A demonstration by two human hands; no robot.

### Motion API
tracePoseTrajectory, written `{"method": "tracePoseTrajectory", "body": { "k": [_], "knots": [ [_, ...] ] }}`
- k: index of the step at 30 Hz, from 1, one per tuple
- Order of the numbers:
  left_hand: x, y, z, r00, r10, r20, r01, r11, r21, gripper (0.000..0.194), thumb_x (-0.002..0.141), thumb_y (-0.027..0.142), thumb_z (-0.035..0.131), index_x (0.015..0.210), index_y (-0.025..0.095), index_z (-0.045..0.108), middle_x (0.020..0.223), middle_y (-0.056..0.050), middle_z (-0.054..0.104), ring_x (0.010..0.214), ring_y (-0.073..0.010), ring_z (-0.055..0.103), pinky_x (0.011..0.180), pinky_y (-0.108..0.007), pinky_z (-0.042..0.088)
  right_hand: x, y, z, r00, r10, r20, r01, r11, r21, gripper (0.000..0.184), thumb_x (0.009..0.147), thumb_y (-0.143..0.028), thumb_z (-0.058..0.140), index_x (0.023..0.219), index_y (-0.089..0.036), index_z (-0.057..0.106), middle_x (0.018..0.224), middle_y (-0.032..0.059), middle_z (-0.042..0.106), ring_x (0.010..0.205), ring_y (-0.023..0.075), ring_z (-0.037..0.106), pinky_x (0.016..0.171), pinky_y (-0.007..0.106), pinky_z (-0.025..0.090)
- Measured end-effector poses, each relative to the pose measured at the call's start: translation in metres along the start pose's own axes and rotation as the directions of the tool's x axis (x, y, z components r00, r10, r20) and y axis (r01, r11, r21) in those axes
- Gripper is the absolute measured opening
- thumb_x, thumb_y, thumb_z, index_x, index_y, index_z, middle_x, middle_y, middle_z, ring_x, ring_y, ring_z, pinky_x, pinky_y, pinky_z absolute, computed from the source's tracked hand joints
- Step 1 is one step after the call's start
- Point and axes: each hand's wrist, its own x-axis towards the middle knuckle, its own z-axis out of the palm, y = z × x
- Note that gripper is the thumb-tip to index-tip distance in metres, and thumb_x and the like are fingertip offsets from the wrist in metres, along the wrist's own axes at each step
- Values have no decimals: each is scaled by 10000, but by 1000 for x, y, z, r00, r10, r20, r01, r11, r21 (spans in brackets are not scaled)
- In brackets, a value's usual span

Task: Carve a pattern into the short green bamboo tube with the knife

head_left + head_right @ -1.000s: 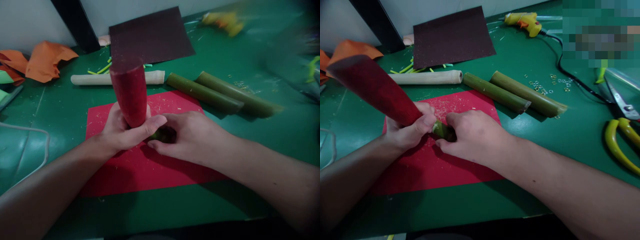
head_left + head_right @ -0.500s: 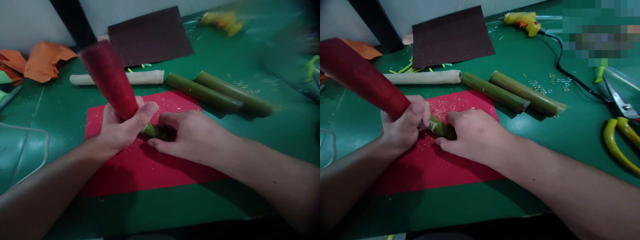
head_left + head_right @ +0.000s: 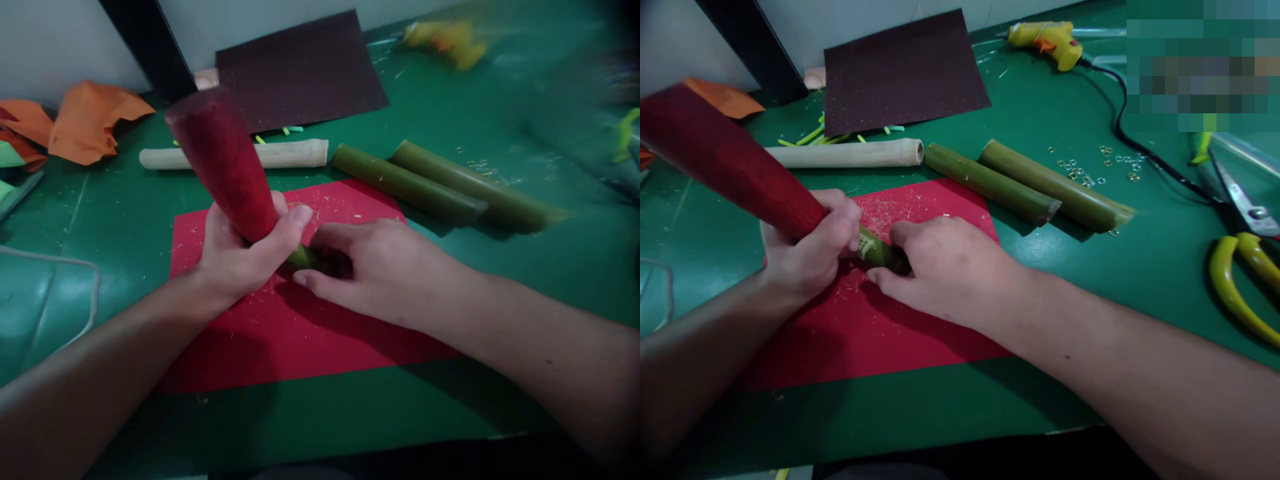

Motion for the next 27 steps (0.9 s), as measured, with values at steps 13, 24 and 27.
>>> {"method": "tracePoseTrajectory", "body": {
  "k": [13, 24, 27],
  "knots": [
    [-1, -2, 1, 1000, -2, -17, 1, 999, -34, 458, 907, 271, 685, 522, 170, 459, 489, 37, 410, 450, -62, 376, 423, -239, 320, -1, -2, 0, 1000, 5, 6, -4, 996, -92, 342, 907, -539, 560, 866, -214, 655, 691, 17, 663, 592, 156, 494, 545, 280, 238],
    [-1, -2, 0, 998, 42, 51, -42, 999, 4, 462, 927, 318, 676, 542, 176, 462, 473, 39, 442, 440, -59, 427, 418, -209, 359, -3, -1, 5, 1000, -2, -23, -1, 993, -120, 353, 933, -524, 523, 980, -226, 706, 777, 32, 713, 654, 185, 557, 566, 279, 261],
    [0, -1, 0, 997, 57, 48, -57, 998, -1, 441, 917, 295, 686, 551, 173, 471, 491, 42, 445, 459, -52, 435, 431, -190, 371, -3, -2, 5, 1000, -14, -17, 12, 992, -129, 354, 944, -507, 515, 995, -209, 698, 779, 41, 711, 646, 184, 548, 571, 284, 255]
  ]
}}
